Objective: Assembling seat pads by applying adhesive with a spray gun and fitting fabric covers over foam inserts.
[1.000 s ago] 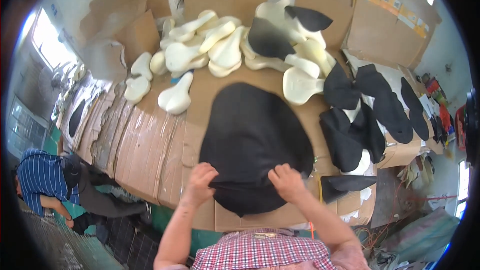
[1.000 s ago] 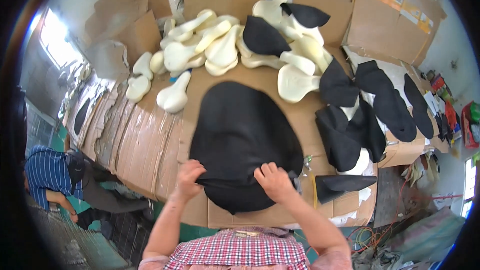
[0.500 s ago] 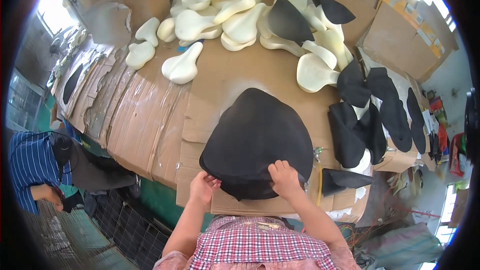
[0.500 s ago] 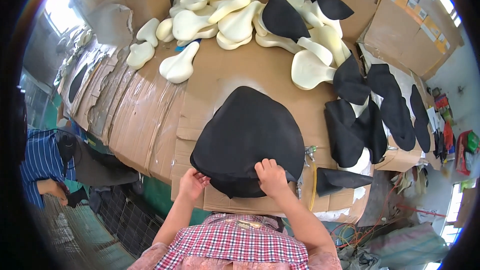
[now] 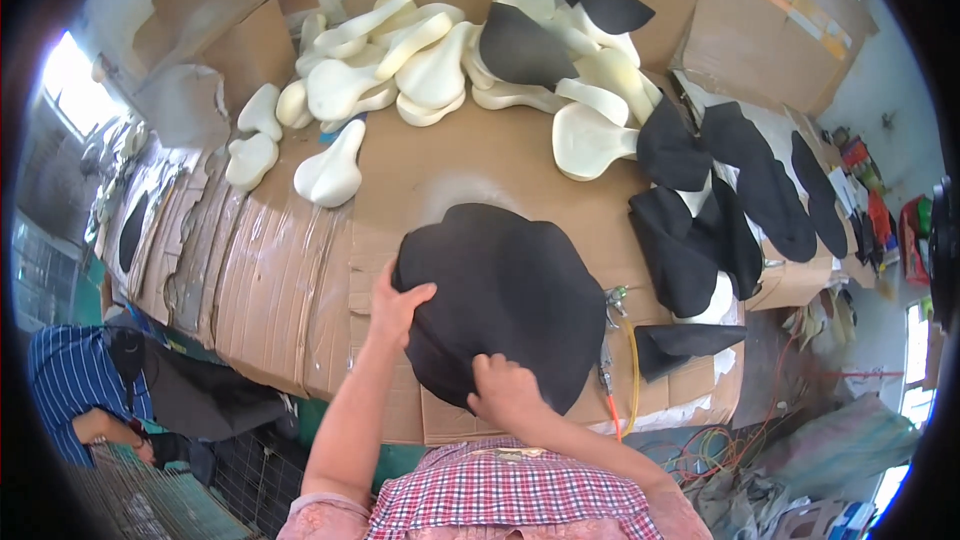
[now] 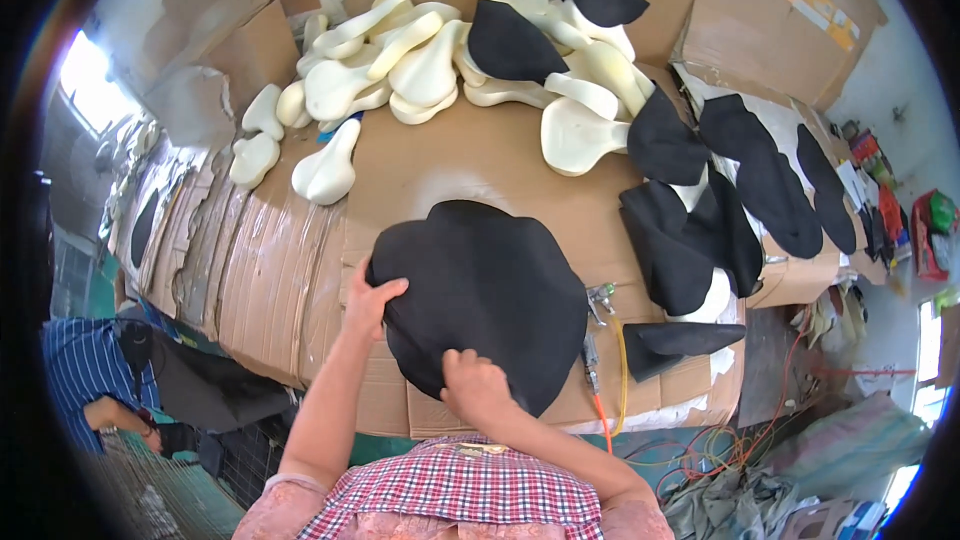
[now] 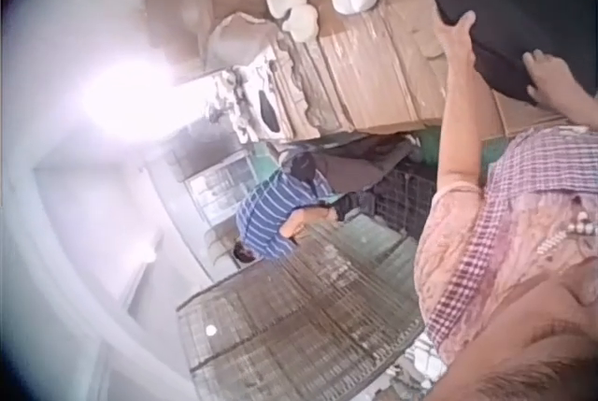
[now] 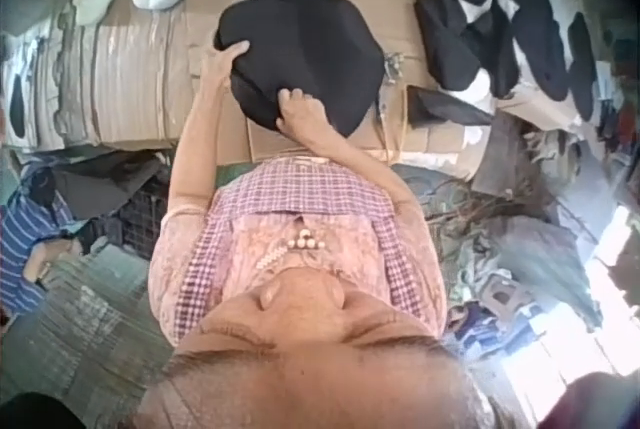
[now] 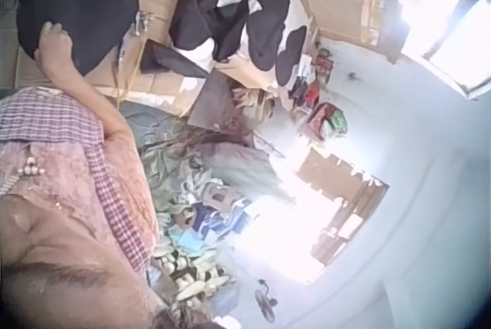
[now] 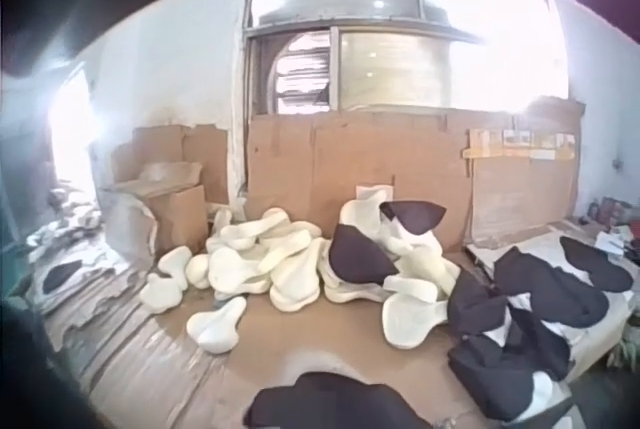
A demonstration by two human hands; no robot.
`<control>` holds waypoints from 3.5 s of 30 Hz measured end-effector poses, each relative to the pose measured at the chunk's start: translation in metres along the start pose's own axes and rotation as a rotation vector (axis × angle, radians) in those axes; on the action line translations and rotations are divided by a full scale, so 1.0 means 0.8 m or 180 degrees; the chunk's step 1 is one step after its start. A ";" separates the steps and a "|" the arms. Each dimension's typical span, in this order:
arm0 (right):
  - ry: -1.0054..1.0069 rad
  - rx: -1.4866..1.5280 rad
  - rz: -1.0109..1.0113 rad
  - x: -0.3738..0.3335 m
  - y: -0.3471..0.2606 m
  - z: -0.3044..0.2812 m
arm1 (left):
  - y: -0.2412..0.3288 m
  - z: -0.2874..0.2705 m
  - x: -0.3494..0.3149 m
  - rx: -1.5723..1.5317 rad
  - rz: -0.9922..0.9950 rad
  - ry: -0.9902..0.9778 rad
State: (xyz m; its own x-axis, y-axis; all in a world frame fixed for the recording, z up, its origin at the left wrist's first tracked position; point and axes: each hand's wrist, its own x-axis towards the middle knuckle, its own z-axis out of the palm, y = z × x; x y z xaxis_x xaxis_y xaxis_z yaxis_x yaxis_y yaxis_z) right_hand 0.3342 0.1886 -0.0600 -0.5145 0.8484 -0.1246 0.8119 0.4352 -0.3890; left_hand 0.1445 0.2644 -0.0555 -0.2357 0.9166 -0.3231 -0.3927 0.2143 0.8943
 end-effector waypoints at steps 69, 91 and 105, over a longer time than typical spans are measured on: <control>0.2511 -0.0529 0.0278 -0.184 0.420 -0.321 | -0.151 0.482 -0.061 0.2033 0.2534 -0.2022; 0.2052 0.1176 0.0445 -0.193 0.341 0.035 | -0.120 0.281 -0.036 0.3632 0.2853 -0.1189; 0.1268 0.0572 0.1388 -0.097 0.311 0.080 | -0.140 -0.016 -0.163 0.4227 0.2183 0.0285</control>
State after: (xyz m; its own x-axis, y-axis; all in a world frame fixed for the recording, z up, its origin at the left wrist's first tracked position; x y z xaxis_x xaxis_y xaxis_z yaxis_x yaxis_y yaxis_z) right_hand 0.5585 0.2121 -0.2054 0.0251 0.9992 0.0304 0.8473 -0.0051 -0.5310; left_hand 0.2077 0.1168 -0.1179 -0.1061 0.9508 0.2912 0.8748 -0.0500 0.4819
